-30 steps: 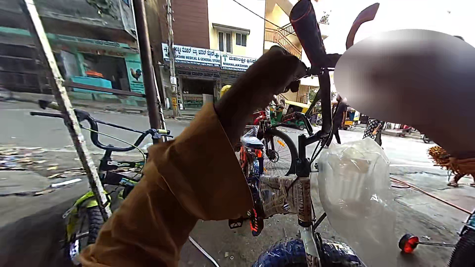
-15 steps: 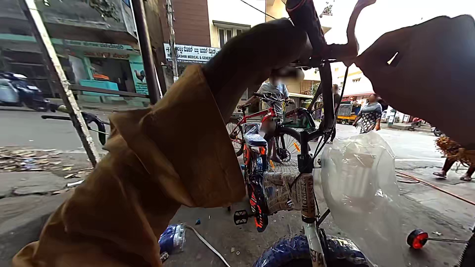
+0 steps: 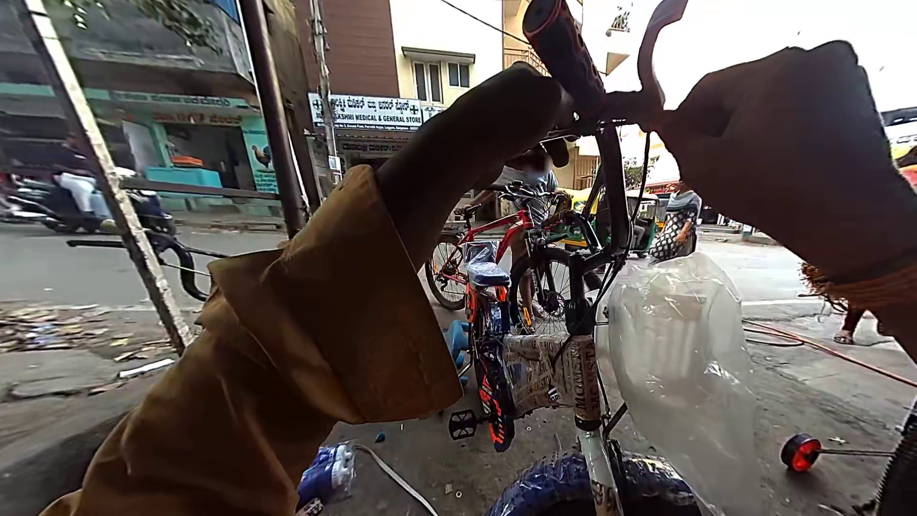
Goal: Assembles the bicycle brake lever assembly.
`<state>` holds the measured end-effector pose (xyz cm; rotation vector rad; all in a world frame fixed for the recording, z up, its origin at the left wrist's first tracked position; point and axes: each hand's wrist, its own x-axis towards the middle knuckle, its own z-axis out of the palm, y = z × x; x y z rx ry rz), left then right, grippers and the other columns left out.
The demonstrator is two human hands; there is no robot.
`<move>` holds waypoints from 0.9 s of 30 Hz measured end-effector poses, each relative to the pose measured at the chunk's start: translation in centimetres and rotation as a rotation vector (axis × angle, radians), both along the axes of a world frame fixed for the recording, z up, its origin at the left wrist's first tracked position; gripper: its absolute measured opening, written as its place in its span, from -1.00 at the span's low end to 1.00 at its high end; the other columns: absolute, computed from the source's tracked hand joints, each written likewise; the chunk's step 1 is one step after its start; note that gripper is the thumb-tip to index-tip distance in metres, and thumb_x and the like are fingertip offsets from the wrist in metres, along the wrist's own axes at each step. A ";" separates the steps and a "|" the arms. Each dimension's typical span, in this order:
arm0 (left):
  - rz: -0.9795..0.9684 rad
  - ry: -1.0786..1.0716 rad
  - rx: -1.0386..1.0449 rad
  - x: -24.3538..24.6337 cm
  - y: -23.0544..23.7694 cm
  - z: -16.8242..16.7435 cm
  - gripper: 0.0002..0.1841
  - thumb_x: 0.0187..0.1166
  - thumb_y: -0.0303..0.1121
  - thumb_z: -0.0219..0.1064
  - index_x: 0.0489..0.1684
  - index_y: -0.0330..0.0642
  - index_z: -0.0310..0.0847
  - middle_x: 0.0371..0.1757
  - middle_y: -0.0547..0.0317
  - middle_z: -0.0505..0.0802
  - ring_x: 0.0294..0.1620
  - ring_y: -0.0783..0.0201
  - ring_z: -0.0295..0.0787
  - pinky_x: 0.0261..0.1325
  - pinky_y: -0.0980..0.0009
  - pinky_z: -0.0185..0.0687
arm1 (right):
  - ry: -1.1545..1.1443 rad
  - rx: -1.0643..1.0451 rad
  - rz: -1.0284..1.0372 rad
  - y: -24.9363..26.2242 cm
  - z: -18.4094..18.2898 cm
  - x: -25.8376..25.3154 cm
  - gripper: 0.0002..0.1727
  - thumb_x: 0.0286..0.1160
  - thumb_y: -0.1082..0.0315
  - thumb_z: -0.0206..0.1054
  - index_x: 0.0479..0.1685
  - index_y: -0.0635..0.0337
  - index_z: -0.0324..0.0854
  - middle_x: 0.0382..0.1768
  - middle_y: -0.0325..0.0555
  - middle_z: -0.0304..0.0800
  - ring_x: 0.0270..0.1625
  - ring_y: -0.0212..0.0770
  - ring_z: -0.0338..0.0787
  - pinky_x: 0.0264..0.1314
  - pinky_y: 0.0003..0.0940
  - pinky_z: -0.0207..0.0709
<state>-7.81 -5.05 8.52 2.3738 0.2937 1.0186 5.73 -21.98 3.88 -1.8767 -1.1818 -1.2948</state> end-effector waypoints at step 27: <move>-0.186 -0.136 0.067 0.4 1.0 -0.6 -0.81 0.71 -0.29 0.27 0.06 -0.13 0.73 -0.04 0.21 0.87 -0.12 0.36 0.83 -0.15 0.41 0.77 | 0.662 0.345 0.954 -0.2 -3.2 -0.1 -0.91 0.64 0.43 0.14 -0.26 0.11 0.46 -0.32 -0.18 0.89 -0.29 -0.21 0.95 -0.13 -0.28 0.89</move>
